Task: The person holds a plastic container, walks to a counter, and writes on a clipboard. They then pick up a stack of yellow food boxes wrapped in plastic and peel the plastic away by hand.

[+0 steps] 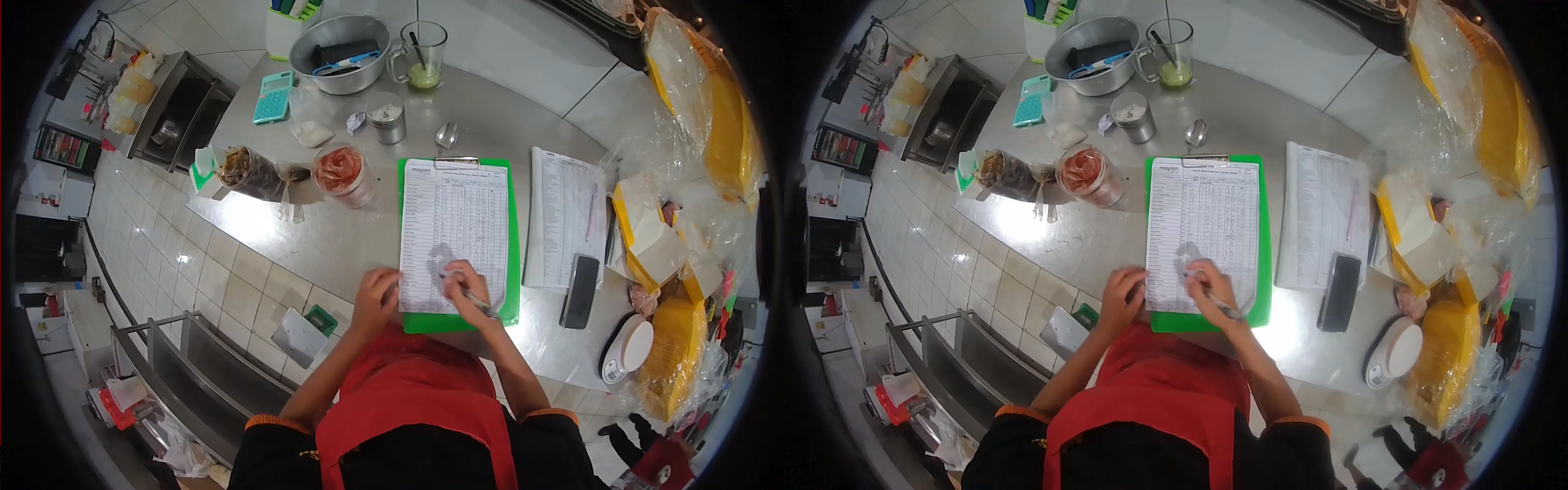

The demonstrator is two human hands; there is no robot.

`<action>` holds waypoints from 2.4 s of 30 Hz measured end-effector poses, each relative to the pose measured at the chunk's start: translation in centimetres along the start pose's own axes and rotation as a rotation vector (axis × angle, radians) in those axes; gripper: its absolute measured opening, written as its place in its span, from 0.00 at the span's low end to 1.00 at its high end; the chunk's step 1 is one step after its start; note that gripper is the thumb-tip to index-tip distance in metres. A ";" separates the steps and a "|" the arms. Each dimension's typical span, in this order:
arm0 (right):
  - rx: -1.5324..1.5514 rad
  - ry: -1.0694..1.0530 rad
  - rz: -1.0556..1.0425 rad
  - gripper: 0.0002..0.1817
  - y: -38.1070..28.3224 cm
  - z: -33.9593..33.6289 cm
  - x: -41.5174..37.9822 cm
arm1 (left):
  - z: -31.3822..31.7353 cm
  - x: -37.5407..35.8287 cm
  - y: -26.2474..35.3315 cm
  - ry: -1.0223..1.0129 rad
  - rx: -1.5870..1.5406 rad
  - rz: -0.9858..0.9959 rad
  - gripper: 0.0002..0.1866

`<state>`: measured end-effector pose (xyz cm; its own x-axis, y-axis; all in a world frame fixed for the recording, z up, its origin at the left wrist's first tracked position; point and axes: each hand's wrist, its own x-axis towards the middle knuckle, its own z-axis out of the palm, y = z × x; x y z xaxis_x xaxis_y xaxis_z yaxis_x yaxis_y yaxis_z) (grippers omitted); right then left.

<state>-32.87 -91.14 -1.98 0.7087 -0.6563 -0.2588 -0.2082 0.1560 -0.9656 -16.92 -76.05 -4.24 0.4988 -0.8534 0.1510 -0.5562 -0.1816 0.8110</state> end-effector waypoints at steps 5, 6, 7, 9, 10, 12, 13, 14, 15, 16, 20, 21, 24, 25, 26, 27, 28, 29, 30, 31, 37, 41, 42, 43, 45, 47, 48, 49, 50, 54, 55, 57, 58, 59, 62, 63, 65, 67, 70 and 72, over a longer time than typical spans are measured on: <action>-0.009 0.089 -0.248 0.03 3.2 3.1 4.0 | 0.3 -1.6 0.1 -0.010 0.101 0.099 0.20; 0.001 0.080 -0.216 0.03 3.7 3.2 3.9 | 0.2 -1.6 0.4 -0.021 0.126 0.102 0.21; -0.102 0.034 -0.141 0.03 4.2 2.8 3.1 | 0.2 -1.7 0.5 -0.032 0.150 0.105 0.23; -0.210 0.011 -0.218 0.03 4.8 3.4 0.9 | 0.4 -1.9 0.3 -0.020 0.188 0.126 0.24; -0.318 -0.011 -0.282 0.03 5.1 3.6 0.3 | 0.6 -2.0 0.2 -0.017 0.221 0.139 0.25; -0.242 0.022 -0.239 0.03 3.5 4.5 -0.7 | 0.8 -2.0 0.1 -0.018 0.216 0.125 0.26; -0.164 0.053 -0.196 0.03 3.1 4.7 -1.3 | 0.8 -2.1 0.1 -0.019 0.213 0.109 0.27; -0.169 0.057 -0.195 0.03 3.1 4.4 -1.4 | 0.9 -2.0 0.1 -0.020 0.207 0.112 0.27; -0.219 0.095 -0.191 0.04 3.2 4.1 -1.7 | 1.0 -2.0 0.0 -0.009 0.223 0.118 0.27; -0.269 0.135 -0.184 0.06 3.3 3.7 -2.0 | 1.1 -2.1 0.0 -0.002 0.237 0.125 0.28; -0.305 0.345 -0.176 0.05 4.9 -0.2 -4.1 | 1.5 -2.0 -0.4 0.015 0.273 0.160 0.27; -0.319 0.480 -0.234 0.05 6.0 -1.6 -4.4 | 1.6 -2.1 -0.6 0.029 0.289 0.171 0.27; -0.200 0.640 -0.111 0.08 6.1 -4.4 -5.7 | 1.8 -2.3 -0.8 0.051 0.302 0.197 0.28; -0.186 0.595 -0.077 0.09 5.5 -4.8 -5.9 | 1.9 -2.3 -0.9 0.069 0.304 0.215 0.28; -0.187 0.601 -0.073 0.09 5.5 -5.0 -5.9 | 2.0 -2.2 -1.0 0.064 0.301 0.217 0.28; -0.177 0.574 -0.054 0.09 5.5 -5.1 -5.9 | 2.0 -2.3 -1.1 0.071 0.306 0.226 0.29; -0.165 0.545 -0.037 0.10 5.6 -5.1 -5.9 | 2.0 -2.3 -1.1 0.080 0.314 0.235 0.29; -0.163 0.546 -0.034 0.10 5.7 -5.1 -6.0 | 2.1 -2.4 -1.2 0.077 0.315 0.235 0.29; -0.156 0.558 -0.046 0.10 5.8 -5.1 -5.9 | 2.2 -2.4 -1.2 0.087 0.324 0.248 0.29; -0.149 0.569 -0.058 0.10 5.9 -5.0 -5.9 | 2.2 -2.4 -1.3 0.096 0.333 0.260 0.29; -0.164 0.562 -0.108 0.11 6.2 -5.3 -5.8 | 2.4 -2.5 -1.8 0.115 0.337 0.270 0.29; -0.119 0.556 -0.082 0.10 5.8 -5.2 -5.8 | 2.5 -2.7 -1.8 0.111 0.352 0.248 0.29; -0.117 0.549 -0.081 0.10 5.8 -5.2 -5.7 | 2.5 -2.6 -1.8 0.116 0.354 0.256 0.29; -0.110 0.548 -0.079 0.10 5.8 -5.3 -5.8 | 2.5 -2.6 -1.8 0.121 0.354 0.265 0.29; -0.103 0.547 -0.076 0.10 5.6 -5.2 -5.8 | 2.5 -2.6 -1.8 0.131 0.355 0.267 0.28; -0.098 0.557 -0.064 0.10 5.5 -5.1 -5.8 | 2.6 -2.7 -2.0 0.137 0.352 0.271 0.28; -0.098 0.558 -0.061 0.10 5.5 -5.1 -5.8 | 2.7 -2.9 -2.2 0.146 0.350 0.284 0.27; -0.108 0.553 -0.068 0.10 5.5 -5.2 -5.7 | 2.9 -3.0 -2.5 0.156 0.347 0.296 0.26; -0.119 0.549 -0.074 0.10 5.5 -5.2 -5.8 | 2.9 -3.0 -2.5 0.155 0.346 0.297 0.26; -0.118 0.572 -0.139 0.11 6.7 -5.3 -5.8 | 2.8 -3.1 -2.7 0.166 0.345 0.333 0.23; -0.131 0.576 -0.117 0.11 6.8 -5.3 -5.8 | 2.8 -3.1 -2.7 0.162 0.358 0.335 0.22; -0.092 0.570 -0.109 0.11 6.5 -5.3 -5.7 | 2.9 -3.1 -2.7 0.162 0.349 0.338 0.22; -0.092 0.573 -0.108 0.11 6.5 -5.3 -5.7 | 2.9 -3.0 -2.7 0.165 0.348 0.338 0.22; -0.102 0.577 -0.091 0.11 6.6 -5.3 -5.8 | 2.8 -3.0 -2.7 0.162 0.347 0.339 0.22; -0.089 0.593 -0.057 0.10 6.3 -4.9 -5.7 | 2.9 -3.0 -2.6 0.165 0.355 0.348 0.21; -0.066 0.605 -0.041 0.10 6.0 -4.8 -5.7 | 2.9 -3.0 -2.7 0.166 0.357 0.346 0.21; -0.026 0.579 -0.007 0.10 5.2 -5.0 -5.7 | 2.9 -2.9 -2.7 0.168 0.358 0.345 0.21; 0.014 0.554 0.030 0.10 5.3 -5.0 -5.8 | 2.9 -2.9 -2.7 0.173 0.354 0.349 0.21; -0.052 0.597 0.016 0.10 6.0 -5.0 -5.7 | 2.9 -2.9 -2.7 0.179 0.363 0.353 0.21; -0.013 0.577 0.011 0.10 5.7 -5.0 -5.7 | 2.9 -2.9 -2.6 0.177 0.366 0.349 0.21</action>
<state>-41.43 -90.22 -5.86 0.2245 -0.9518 -0.2090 -0.2238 0.1583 -0.9617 -18.83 -74.54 -8.47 0.3302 -0.8036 0.4951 -0.8886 -0.0876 0.4503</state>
